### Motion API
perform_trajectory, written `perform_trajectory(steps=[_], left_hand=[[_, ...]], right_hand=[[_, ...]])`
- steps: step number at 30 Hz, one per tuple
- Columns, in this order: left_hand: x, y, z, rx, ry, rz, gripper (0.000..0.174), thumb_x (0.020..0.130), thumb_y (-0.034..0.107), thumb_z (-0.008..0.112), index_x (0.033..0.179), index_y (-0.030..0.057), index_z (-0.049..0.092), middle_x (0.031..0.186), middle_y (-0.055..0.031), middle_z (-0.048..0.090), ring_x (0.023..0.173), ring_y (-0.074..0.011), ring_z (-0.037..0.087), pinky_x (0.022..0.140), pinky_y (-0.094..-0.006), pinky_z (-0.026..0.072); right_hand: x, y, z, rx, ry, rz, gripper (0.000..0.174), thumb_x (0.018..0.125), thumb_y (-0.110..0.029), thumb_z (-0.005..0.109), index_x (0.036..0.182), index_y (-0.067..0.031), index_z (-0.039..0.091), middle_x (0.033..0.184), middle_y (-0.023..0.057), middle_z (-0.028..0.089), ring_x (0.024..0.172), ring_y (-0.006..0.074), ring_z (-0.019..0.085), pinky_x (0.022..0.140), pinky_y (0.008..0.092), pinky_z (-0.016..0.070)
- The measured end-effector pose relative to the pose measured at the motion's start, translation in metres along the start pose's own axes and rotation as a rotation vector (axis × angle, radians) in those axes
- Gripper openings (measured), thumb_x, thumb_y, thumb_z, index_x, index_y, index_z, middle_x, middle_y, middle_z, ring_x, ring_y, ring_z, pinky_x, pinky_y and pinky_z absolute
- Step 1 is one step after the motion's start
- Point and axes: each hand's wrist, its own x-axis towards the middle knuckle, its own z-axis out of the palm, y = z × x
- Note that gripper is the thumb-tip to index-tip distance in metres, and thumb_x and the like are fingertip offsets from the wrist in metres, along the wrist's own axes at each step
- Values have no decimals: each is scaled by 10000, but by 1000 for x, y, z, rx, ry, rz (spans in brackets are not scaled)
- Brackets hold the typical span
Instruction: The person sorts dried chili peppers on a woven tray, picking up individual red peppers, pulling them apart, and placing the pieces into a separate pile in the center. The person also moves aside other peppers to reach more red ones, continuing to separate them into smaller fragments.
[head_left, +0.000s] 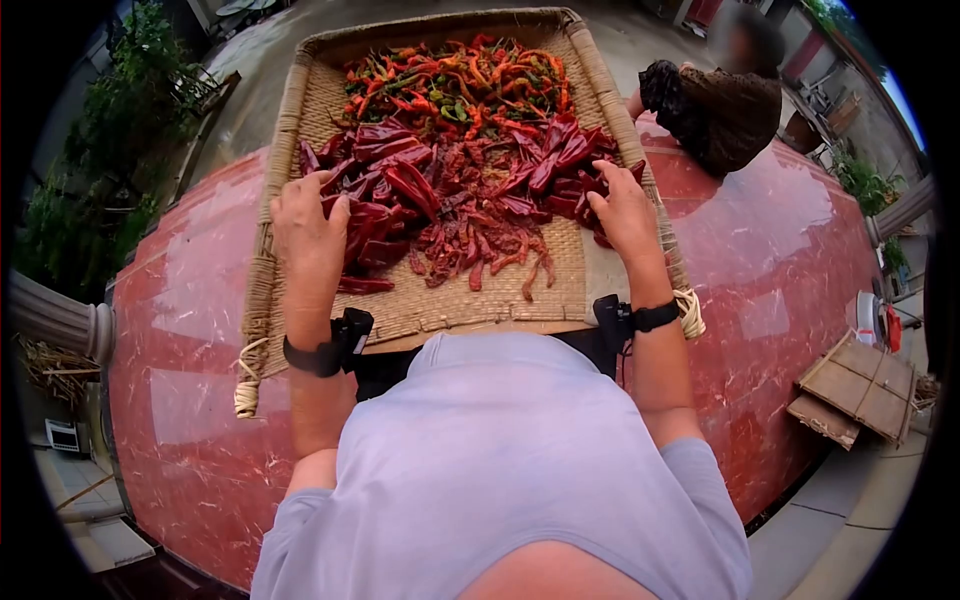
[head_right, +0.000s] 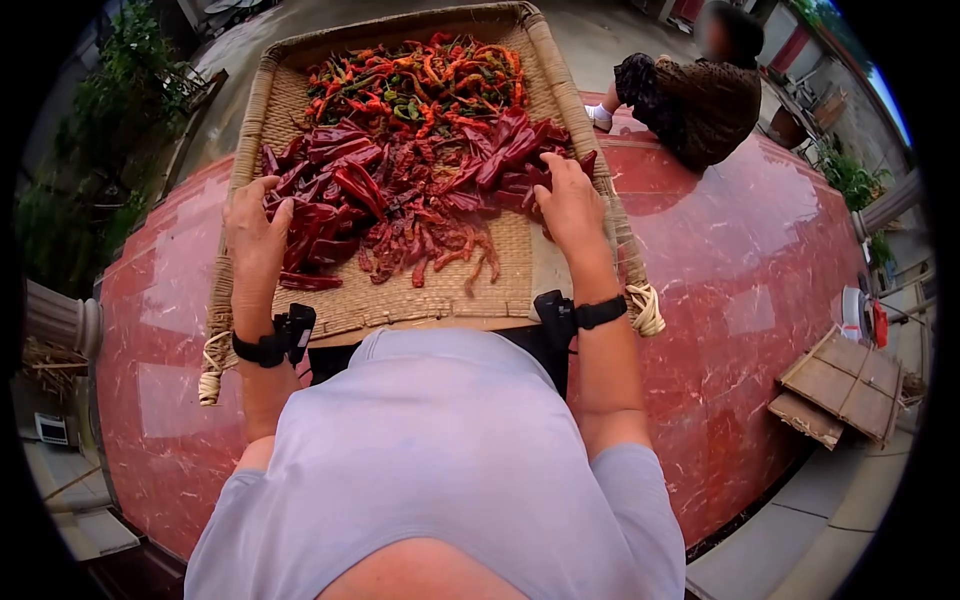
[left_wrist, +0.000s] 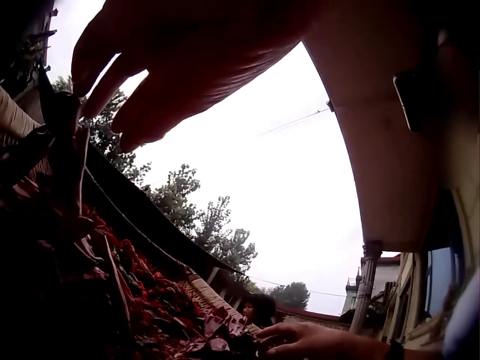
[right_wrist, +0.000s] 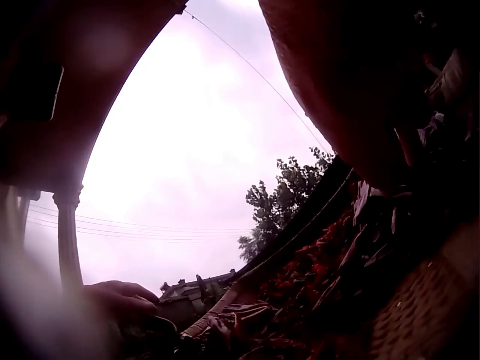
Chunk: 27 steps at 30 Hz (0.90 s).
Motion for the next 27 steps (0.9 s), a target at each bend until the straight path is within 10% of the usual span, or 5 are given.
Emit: perform_trajectory(steps=[6,13,19,24,27], left_hand=[[-7,40,8,-522,-342,-20,256,861,98,726,1105,37,679,1025,-135,659,995,-310,630,881,-395,510],[-11,90,23,-777,-577,-43,432,924,178,736,1299,11,601,1067,-135,666,840,-193,658,762,-311,541],[-16,92,25,-884,-736,-122,209,980,142,651,1136,6,623,748,-70,609,628,-138,548,598,-306,458],[-6,40,8,-506,-442,-225,216,964,189,637,1124,43,630,801,-163,684,732,-332,663,687,-413,499],[-1,8,-2,-134,-281,-217,242,943,150,666,1158,41,650,944,-102,682,827,-225,616,767,-350,507]], right_hand=[[1,8,-3,108,-35,69,373,815,-165,741,1180,-119,680,1041,96,638,962,305,658,817,427,533],[-26,-55,-33,916,-257,103,204,915,-129,744,1078,-43,657,930,-17,665,833,44,595,704,225,489],[-35,-84,-29,1128,-501,103,304,931,-166,736,1187,-42,629,969,8,662,789,72,593,719,228,494],[-14,-21,-28,319,121,63,442,875,-176,744,1280,-58,611,1215,136,601,949,228,666,844,367,533],[4,14,-21,122,284,110,457,870,-150,729,1302,-81,600,1293,143,573,1063,313,654,910,425,526]])
